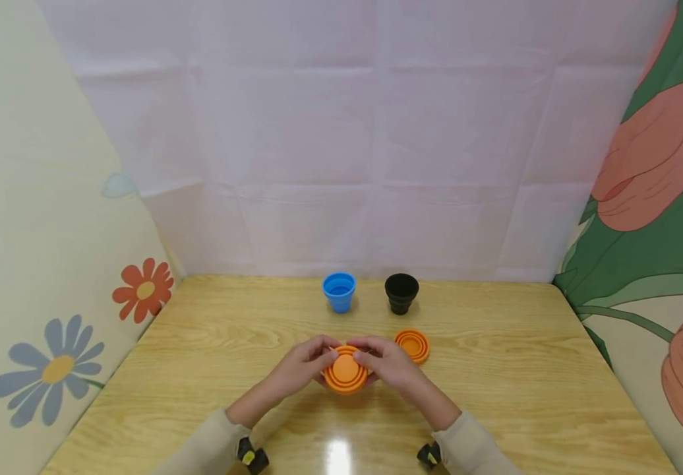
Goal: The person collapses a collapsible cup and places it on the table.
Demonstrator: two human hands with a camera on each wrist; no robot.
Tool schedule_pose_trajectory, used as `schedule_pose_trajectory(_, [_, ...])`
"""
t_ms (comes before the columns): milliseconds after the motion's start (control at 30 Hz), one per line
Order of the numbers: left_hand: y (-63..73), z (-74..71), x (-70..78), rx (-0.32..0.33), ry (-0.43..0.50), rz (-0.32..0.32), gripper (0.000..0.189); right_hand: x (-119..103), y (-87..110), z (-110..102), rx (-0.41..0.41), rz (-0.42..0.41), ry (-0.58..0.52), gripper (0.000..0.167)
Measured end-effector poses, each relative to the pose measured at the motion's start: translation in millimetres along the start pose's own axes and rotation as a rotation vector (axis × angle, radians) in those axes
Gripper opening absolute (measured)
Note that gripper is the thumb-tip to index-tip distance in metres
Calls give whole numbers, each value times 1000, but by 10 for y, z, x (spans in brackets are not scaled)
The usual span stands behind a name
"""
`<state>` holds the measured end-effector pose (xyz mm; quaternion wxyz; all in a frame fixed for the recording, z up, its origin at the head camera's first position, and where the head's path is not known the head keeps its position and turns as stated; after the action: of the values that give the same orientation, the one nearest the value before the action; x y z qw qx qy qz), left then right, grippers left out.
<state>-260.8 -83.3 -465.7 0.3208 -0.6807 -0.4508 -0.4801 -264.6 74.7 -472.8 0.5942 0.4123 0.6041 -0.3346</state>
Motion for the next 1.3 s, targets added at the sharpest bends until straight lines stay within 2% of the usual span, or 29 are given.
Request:
schedule_pose_trajectory(300, [12,52,-26,-45,68,-60,46,26,-12,-23,10,7,15,52])
schedule_pose_trajectory(700, [18,4,-23,-13,76,-45,46,47,-8,-29,45,34,-46,45])
schedule_pose_trajectory(833, [28,-27,4,7,60,-16,43,62,-10,-35,54,29,-47,44])
schedule_pose_trajectory(1067, [30,-127,112,86,-76,103,37,77,-8,-57,62,3,-60,50])
schedule_pose_trajectory(1300, [47,-156,199,119,-69,186,30,138,-23,-93,99,60,-107,55])
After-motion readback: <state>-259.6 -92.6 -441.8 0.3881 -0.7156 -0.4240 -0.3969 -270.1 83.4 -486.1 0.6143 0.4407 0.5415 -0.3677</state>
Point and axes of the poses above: each hand's wrist, its own y-axis away from the middle knuckle, its own z-axis out of the palm, x = y × z, the point moved 8 cm from there along -y, towards the middle knuckle, and after that the axes turned 4 degrees about x, right-handed, at the moved point
